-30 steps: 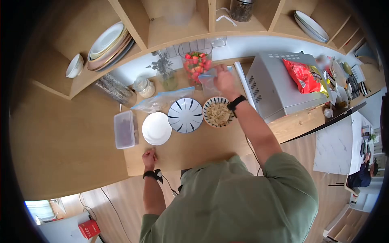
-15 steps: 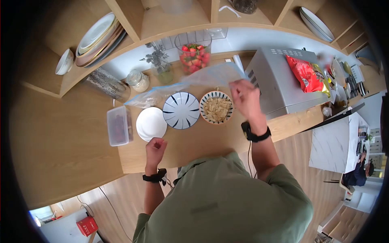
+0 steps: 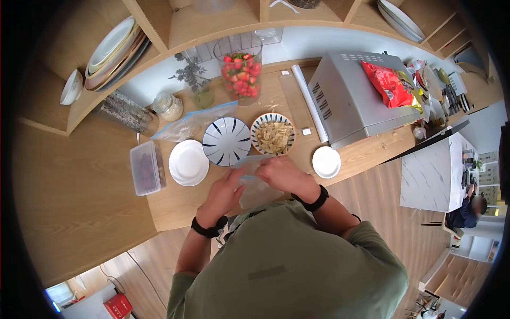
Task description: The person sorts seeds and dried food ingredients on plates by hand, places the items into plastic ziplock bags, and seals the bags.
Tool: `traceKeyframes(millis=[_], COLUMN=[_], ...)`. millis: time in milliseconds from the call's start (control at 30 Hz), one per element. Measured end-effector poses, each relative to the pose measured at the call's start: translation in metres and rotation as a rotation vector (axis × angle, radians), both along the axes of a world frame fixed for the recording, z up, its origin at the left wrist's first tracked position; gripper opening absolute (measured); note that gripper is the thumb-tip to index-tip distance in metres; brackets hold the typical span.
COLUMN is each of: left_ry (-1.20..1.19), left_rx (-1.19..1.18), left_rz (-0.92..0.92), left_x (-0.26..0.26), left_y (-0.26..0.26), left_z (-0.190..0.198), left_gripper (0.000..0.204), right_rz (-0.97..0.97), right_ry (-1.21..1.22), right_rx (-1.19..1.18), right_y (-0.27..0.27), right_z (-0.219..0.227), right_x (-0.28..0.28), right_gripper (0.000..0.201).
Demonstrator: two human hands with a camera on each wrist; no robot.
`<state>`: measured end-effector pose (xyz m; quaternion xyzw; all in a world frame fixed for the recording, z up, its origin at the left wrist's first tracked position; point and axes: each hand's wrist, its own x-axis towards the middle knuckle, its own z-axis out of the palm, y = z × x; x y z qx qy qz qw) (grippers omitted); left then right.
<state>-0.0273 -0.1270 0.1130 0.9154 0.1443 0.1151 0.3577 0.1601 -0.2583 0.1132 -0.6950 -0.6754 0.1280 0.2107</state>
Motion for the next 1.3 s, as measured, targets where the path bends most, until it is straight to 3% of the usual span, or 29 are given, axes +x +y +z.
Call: traceKeyframes(millis=[133,333,433,500,667,800,867,967,1067,1300], left_ry=[0.055,0.106,0.177,0.081,-0.025,0.026,0.030,0.028,0.022,0.079], left_rx=[0.004,-0.062,-0.106,-0.179,-0.185,-0.221,-0.198,-0.158,-0.115,-0.052], left_rz=[-0.019,0.054,0.032,-0.075,-0.091,-0.020,-0.024,-0.035,-0.059,-0.095], left_x=[0.007,0.008,0.007,0.010,0.019,0.019,0.017,0.017,0.021,0.023], left_y=[-0.006,-0.008,-0.003,-0.003,-0.006,-0.003,-0.002,-0.003,-0.004,-0.007], left_z=[-0.029,-0.042,-0.043,-0.045,-0.051,-0.052,-0.048,-0.050,-0.050,-0.050], left_gripper=[0.017,0.012,0.012,0.013,0.014,0.013,0.013,0.013,0.013,0.014], right_rz=[-0.007,-0.102,-0.110,-0.096,0.051,-0.077,-0.478,-0.610,-0.632,-0.539], right_ry=[-0.016,-0.064,-0.005,0.020,0.281,0.516,0.412,0.214,0.089,0.081], right_rx=[-0.056,-0.191,-0.172,-0.173,-0.007,0.044,0.242,0.135,0.053,-0.038], right_y=[-0.005,-0.016,-0.017,-0.019,-0.016,-0.015,-0.010,-0.008,-0.002,0.011], right_z=[-0.014,-0.035,-0.036,-0.038,-0.044,-0.036,-0.055,-0.095,-0.111,-0.130], right_x=[0.004,0.026,0.028,0.030,0.042,0.060,0.070,0.095,0.095,0.097], right_gripper=[0.008,0.013,0.012,0.011,0.018,0.022,0.030,0.036,0.039,0.029])
